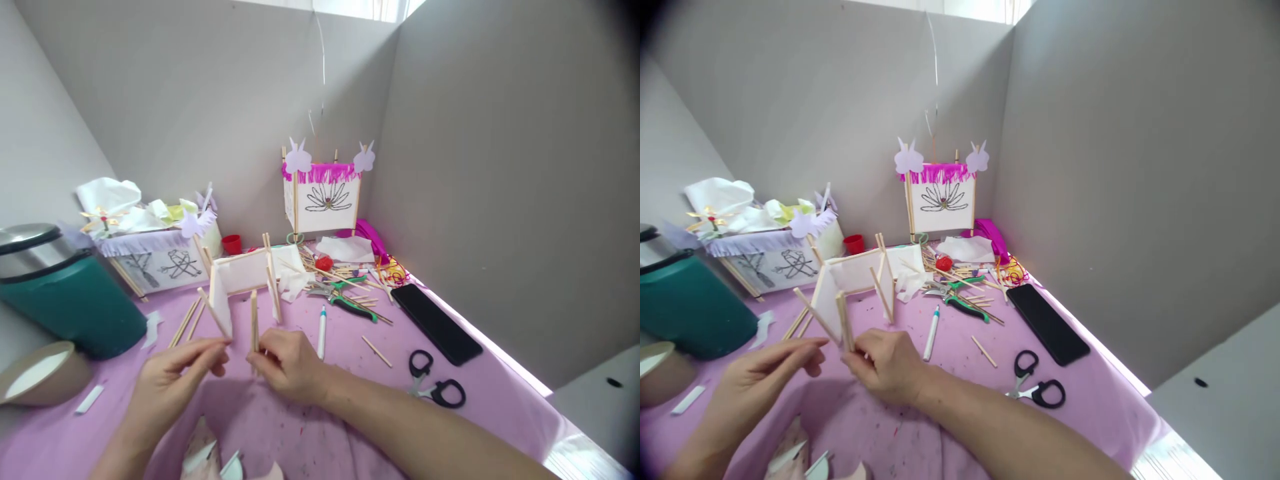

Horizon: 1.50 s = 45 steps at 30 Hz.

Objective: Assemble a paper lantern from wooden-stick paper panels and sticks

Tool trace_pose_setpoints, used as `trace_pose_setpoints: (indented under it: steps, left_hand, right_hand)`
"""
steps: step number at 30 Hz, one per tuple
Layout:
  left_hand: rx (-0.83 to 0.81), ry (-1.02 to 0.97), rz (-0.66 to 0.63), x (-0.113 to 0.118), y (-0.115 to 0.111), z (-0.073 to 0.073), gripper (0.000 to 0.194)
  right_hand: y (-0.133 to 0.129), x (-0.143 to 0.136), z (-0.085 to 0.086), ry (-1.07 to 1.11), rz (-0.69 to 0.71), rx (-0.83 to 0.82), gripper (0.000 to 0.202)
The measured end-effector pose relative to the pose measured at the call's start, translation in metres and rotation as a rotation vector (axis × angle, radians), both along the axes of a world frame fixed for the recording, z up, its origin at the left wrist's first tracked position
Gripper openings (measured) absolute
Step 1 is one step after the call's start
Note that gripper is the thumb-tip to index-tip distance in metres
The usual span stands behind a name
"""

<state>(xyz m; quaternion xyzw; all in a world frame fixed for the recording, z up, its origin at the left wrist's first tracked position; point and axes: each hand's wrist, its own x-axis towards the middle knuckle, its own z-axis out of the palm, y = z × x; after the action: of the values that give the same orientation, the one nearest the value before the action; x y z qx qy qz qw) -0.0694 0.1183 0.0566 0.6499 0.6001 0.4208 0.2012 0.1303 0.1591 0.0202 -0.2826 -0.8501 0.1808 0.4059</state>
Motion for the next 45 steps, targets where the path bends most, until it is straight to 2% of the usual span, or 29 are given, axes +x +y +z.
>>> trace_pose_setpoints:
  steps: [4,6,9,12,17,20,23,26,30,32,34,37,39,41,43,45]
  left_hand:
    - [0.107,-0.008,0.371,-0.009,0.0,-0.001,0.033]
    - [0.103,-0.013,0.46,-0.011,0.001,-0.001,0.035]
    - [0.078,-0.02,0.486,-0.012,0.003,0.0,0.037]
    - [0.059,-0.006,0.495,-0.014,0.004,0.0,0.039]
    - [0.055,0.031,0.505,-0.015,0.004,0.0,0.038]
    - [0.049,0.041,0.505,-0.013,0.004,-0.001,0.038]
    - [0.045,0.043,0.47,-0.013,0.005,-0.003,0.038]
    - [0.039,0.031,0.437,-0.014,0.004,-0.004,0.038]
    - [0.031,0.021,0.424,-0.013,0.001,-0.002,0.039]
    - [0.044,0.021,0.403,-0.011,-0.001,0.0,0.038]
    - [0.065,-0.017,0.334,-0.009,-0.002,0.001,0.035]
    - [0.029,-0.171,0.112,-0.005,-0.003,0.001,0.031]
    - [-0.037,-0.293,-0.08,-0.003,-0.004,-0.002,0.035]
    - [-0.115,-0.369,-0.237,-0.002,-0.004,-0.006,0.04]
    - [-0.182,-0.403,-0.302,0.0,-0.005,-0.009,0.036]
    - [-0.224,-0.466,-0.289,0.001,-0.005,-0.01,0.03]
  right_hand:
    - [-0.004,0.012,0.0,-0.124,-0.174,-0.092,0.023]
    - [-0.007,0.017,-0.002,-0.247,-0.225,-0.151,0.02]
    - [-0.009,0.021,0.001,-0.449,-0.275,-0.195,0.022]
    - [-0.002,0.031,0.016,-0.603,-0.344,-0.194,0.031]
    - [0.041,0.077,0.044,-0.64,-0.74,-0.162,0.028]
    - [0.071,0.107,0.043,-0.673,-0.888,-0.167,0.023]
    - [0.087,0.124,0.032,-0.711,-0.929,-0.183,0.019]
    - [0.087,0.133,0.026,-0.721,-0.902,-0.181,0.022]
    - [0.069,0.147,0.036,-0.692,-0.812,-0.195,0.027]
    - [0.054,0.153,0.045,-0.624,-0.722,-0.196,0.028]
    - [0.036,0.151,0.054,-0.448,-0.54,-0.203,0.025]
    - [0.003,0.128,0.061,-0.197,-0.235,-0.27,0.016]
    - [-0.019,0.101,0.06,-0.216,-0.119,-0.277,0.013]
    - [-0.038,0.07,0.055,-0.25,-0.064,-0.249,0.014]
    - [-0.049,0.045,0.048,-0.254,-0.028,-0.227,0.016]
    - [-0.046,0.032,0.043,-0.284,0.023,-0.201,0.019]
